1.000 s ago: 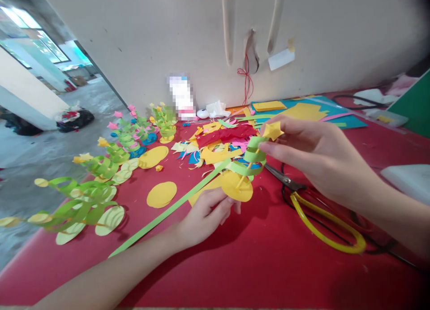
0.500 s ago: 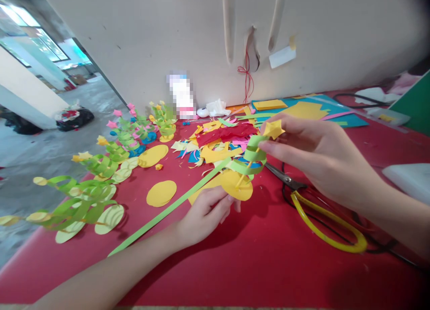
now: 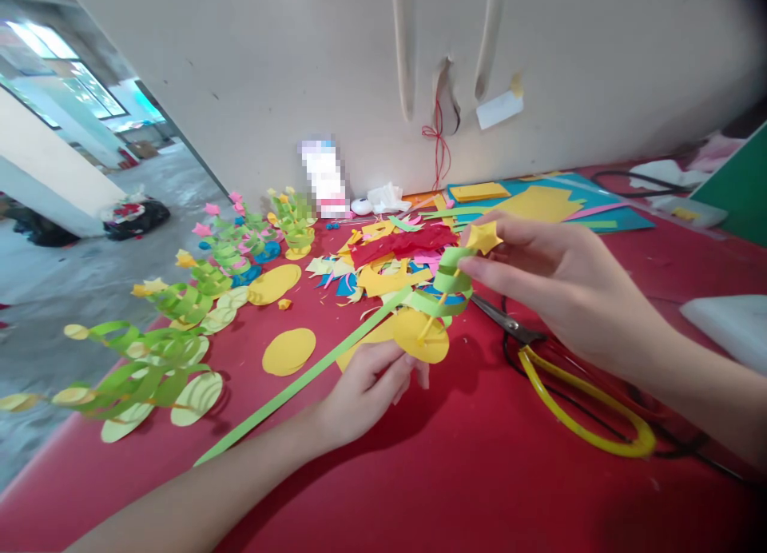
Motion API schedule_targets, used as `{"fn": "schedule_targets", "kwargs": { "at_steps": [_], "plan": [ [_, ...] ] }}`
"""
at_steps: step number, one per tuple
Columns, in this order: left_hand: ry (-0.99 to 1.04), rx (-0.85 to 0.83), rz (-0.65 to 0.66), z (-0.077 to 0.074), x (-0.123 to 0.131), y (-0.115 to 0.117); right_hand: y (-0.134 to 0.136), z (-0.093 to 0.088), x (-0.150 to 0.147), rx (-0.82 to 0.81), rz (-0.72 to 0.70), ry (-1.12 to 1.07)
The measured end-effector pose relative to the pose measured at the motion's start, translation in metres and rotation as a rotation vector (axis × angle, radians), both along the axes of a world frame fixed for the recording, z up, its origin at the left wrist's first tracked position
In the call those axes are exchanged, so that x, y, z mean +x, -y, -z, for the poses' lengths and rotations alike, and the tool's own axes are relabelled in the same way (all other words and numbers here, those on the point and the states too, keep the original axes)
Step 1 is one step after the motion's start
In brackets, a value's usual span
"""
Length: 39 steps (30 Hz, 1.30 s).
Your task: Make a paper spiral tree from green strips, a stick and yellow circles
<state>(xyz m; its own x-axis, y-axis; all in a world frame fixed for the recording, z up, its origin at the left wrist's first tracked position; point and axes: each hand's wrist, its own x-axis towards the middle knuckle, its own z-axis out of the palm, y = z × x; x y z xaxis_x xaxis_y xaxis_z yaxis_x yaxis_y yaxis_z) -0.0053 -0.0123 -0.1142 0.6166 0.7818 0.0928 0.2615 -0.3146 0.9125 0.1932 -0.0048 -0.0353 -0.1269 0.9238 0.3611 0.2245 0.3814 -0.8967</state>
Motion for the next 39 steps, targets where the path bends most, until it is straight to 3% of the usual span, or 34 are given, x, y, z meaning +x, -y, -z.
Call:
{"fn": "schedule_targets", "kwargs": {
  "at_steps": [15, 29, 39],
  "plan": [
    [0.027, -0.126, -0.028, 0.005, 0.001, 0.000, -0.004, 0.003, 0.010, -0.015, 0.095, 0.098],
    [0.083, -0.193, -0.054, 0.002, 0.003, -0.001, -0.001, 0.010, 0.009, -0.073, 0.019, 0.102],
    [0.119, -0.204, -0.038, 0.004, 0.004, -0.002, -0.003, 0.014, 0.015, -0.079, 0.067, 0.097]
  ]
}}
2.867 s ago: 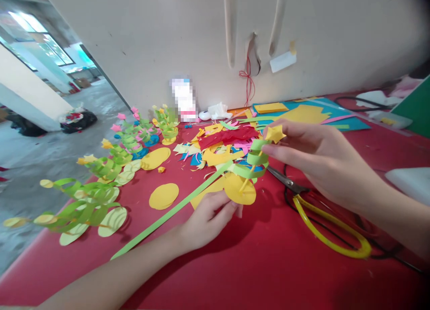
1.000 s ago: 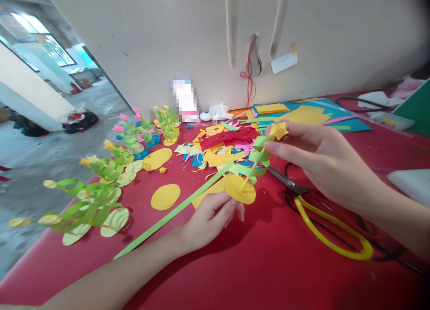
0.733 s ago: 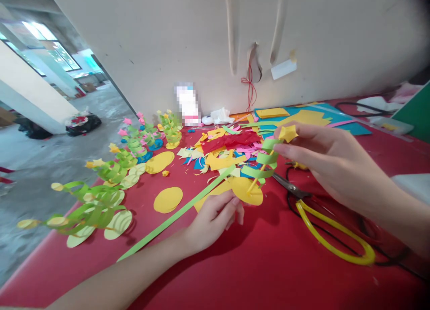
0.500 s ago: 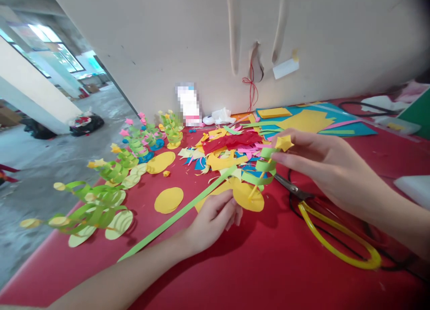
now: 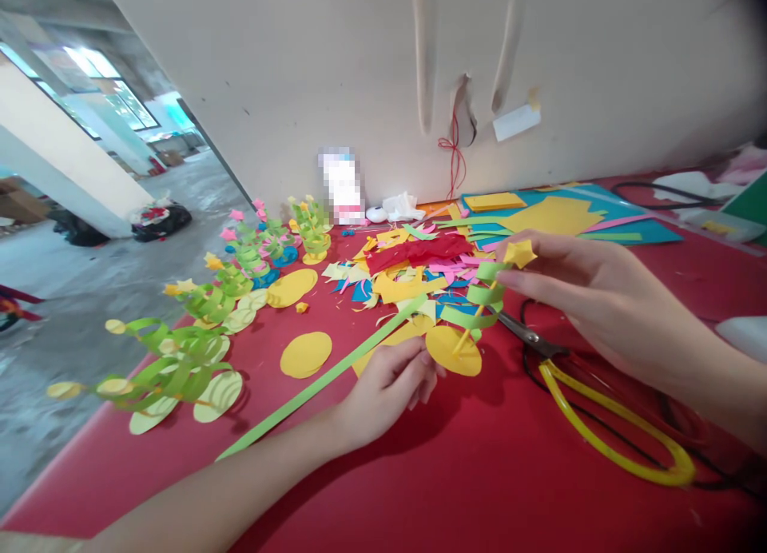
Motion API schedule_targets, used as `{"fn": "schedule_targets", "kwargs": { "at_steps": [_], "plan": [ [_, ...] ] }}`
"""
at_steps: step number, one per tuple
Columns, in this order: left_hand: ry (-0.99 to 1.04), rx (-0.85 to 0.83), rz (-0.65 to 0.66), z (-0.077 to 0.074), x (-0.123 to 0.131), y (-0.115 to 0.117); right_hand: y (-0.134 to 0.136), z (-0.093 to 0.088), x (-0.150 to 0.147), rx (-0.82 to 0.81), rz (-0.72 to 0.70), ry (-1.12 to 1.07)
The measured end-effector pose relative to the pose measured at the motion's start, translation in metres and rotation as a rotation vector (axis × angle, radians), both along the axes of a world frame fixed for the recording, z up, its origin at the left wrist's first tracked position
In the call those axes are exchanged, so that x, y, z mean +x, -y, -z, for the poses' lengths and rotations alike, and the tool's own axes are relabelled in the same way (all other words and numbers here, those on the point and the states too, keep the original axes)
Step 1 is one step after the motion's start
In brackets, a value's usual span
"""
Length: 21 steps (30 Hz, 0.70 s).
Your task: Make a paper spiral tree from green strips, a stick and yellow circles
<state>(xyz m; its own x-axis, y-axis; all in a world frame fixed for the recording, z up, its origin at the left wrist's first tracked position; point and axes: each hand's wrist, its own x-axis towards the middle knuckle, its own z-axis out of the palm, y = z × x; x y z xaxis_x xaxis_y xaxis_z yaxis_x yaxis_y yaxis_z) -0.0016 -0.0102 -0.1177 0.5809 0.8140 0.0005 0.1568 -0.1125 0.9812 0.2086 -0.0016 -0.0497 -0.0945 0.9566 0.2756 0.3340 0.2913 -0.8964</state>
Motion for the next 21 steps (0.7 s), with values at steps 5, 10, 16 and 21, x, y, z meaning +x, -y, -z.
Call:
{"fn": "schedule_targets", "kwargs": {
  "at_steps": [5, 10, 16, 21],
  "plan": [
    [0.017, 0.010, 0.011, 0.0002, 0.0003, 0.0006, 0.0010, -0.0009, 0.0012, 0.020, 0.010, 0.021],
    [0.012, 0.035, 0.012, -0.0007, 0.0003, 0.0012, 0.0008, -0.0001, 0.0018, 0.013, 0.003, 0.036],
    [-0.004, 0.052, 0.028, -0.0016, 0.0005, 0.0012, 0.0010, -0.0024, -0.0020, 0.055, 0.022, 0.066],
    [-0.013, 0.056, 0.042, -0.0020, 0.0004, 0.0009, 0.0022, -0.0020, -0.0019, 0.046, 0.008, 0.083]
  ]
}}
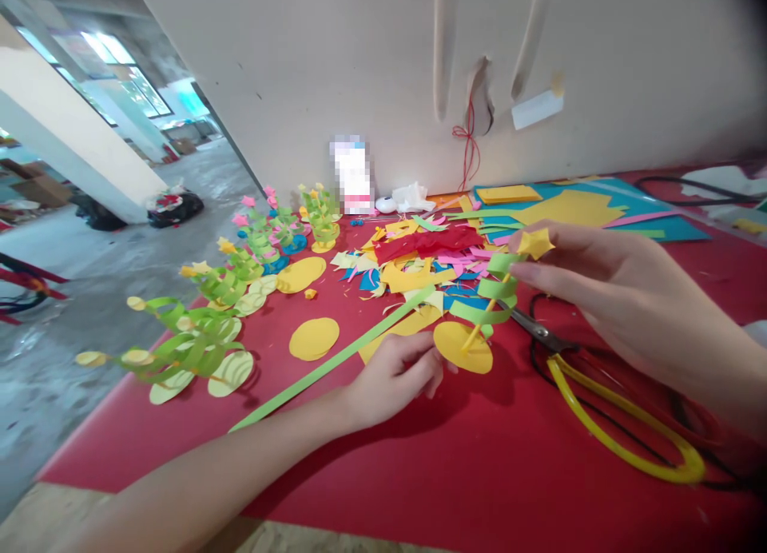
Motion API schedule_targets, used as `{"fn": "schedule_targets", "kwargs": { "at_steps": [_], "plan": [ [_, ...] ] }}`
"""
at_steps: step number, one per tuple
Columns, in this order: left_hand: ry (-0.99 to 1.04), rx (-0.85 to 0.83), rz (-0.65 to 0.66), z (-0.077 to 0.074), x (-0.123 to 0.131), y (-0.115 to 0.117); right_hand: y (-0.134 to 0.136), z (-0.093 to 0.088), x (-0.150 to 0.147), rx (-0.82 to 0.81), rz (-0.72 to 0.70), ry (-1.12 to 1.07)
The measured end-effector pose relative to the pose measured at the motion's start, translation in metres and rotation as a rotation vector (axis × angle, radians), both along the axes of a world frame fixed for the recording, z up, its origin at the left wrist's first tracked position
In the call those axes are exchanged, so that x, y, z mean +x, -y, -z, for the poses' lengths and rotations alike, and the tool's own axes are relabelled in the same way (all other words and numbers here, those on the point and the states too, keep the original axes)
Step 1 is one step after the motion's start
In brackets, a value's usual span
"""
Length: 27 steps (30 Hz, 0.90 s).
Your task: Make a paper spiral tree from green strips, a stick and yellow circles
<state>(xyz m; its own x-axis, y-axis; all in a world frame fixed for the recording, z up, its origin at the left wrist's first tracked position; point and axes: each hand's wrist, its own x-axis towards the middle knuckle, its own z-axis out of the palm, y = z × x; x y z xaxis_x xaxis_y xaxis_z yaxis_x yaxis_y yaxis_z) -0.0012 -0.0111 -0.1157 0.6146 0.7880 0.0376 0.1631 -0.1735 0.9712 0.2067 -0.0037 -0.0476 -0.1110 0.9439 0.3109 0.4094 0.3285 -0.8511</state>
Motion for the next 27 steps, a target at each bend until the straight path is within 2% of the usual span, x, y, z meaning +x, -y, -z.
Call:
{"fn": "schedule_targets", "kwargs": {
  "at_steps": [20, 27],
  "plan": [
    [-0.042, -0.001, 0.009, -0.0028, 0.0002, 0.0002, 0.0000, 0.0015, 0.0009, 0.010, -0.004, 0.059],
    [-0.030, -0.015, 0.008, -0.0017, -0.0006, 0.0004, 0.0005, 0.0012, 0.0022, 0.007, -0.014, 0.014]
  ]
}}
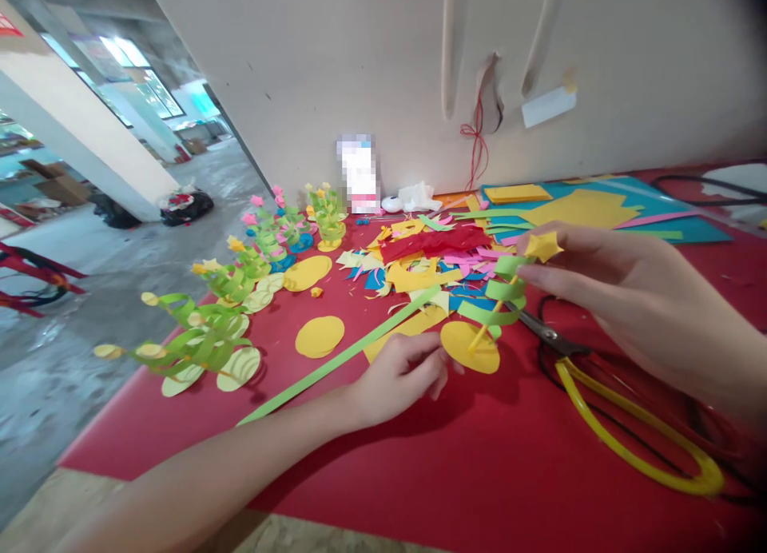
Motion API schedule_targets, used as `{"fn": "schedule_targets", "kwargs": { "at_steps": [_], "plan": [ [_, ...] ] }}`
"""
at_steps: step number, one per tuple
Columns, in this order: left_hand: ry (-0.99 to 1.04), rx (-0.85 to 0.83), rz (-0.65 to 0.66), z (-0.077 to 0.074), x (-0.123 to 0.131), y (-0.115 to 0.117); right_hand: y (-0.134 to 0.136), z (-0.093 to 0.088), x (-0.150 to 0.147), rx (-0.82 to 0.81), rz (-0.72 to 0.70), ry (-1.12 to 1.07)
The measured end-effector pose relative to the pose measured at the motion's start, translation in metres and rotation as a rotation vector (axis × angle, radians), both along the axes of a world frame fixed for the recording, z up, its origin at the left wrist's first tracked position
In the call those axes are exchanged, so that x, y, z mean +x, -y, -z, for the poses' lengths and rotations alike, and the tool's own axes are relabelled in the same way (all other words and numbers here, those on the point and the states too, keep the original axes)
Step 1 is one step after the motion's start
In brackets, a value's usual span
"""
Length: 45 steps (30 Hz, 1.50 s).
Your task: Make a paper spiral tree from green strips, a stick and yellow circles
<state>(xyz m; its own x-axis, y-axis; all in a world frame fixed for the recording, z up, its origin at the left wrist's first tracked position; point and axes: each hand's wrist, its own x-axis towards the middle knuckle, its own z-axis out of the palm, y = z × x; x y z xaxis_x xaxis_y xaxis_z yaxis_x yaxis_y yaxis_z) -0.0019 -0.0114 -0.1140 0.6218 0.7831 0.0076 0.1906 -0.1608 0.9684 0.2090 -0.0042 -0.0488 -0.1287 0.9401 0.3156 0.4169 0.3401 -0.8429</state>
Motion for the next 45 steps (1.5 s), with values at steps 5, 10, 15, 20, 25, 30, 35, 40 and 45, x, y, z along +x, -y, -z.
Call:
{"fn": "schedule_targets", "kwargs": {
  "at_steps": [5, 10, 15, 20, 25, 30, 35, 40, 45],
  "plan": [
    [0.027, -0.010, 0.010, 0.000, 0.000, 0.000, -0.002, 0.001, 0.000, -0.001, 0.005, -0.024],
    [0.055, -0.001, 0.028, -0.001, -0.001, 0.001, -0.001, 0.001, 0.000, -0.001, 0.000, -0.005],
    [0.088, 0.023, 0.041, 0.000, -0.004, 0.001, -0.002, 0.000, -0.001, 0.001, 0.013, 0.025],
    [0.073, 0.025, 0.050, 0.004, -0.006, -0.001, -0.002, 0.000, -0.001, -0.003, -0.016, -0.003],
    [0.039, 0.049, 0.121, 0.000, -0.005, -0.001, -0.003, 0.001, -0.001, 0.001, -0.018, -0.034],
    [-0.028, 0.097, 0.126, -0.004, -0.001, 0.000, -0.003, 0.000, -0.002, -0.077, -0.059, -0.093],
    [-0.073, 0.138, 0.122, -0.005, 0.000, 0.002, -0.001, -0.001, -0.002, -0.096, -0.066, -0.123],
    [-0.096, 0.165, 0.143, -0.007, 0.000, 0.001, -0.002, 0.001, -0.003, -0.106, -0.074, -0.149],
    [-0.107, 0.190, 0.139, -0.008, 0.001, 0.001, -0.002, 0.002, -0.004, -0.127, -0.084, -0.192]
  ]
}}
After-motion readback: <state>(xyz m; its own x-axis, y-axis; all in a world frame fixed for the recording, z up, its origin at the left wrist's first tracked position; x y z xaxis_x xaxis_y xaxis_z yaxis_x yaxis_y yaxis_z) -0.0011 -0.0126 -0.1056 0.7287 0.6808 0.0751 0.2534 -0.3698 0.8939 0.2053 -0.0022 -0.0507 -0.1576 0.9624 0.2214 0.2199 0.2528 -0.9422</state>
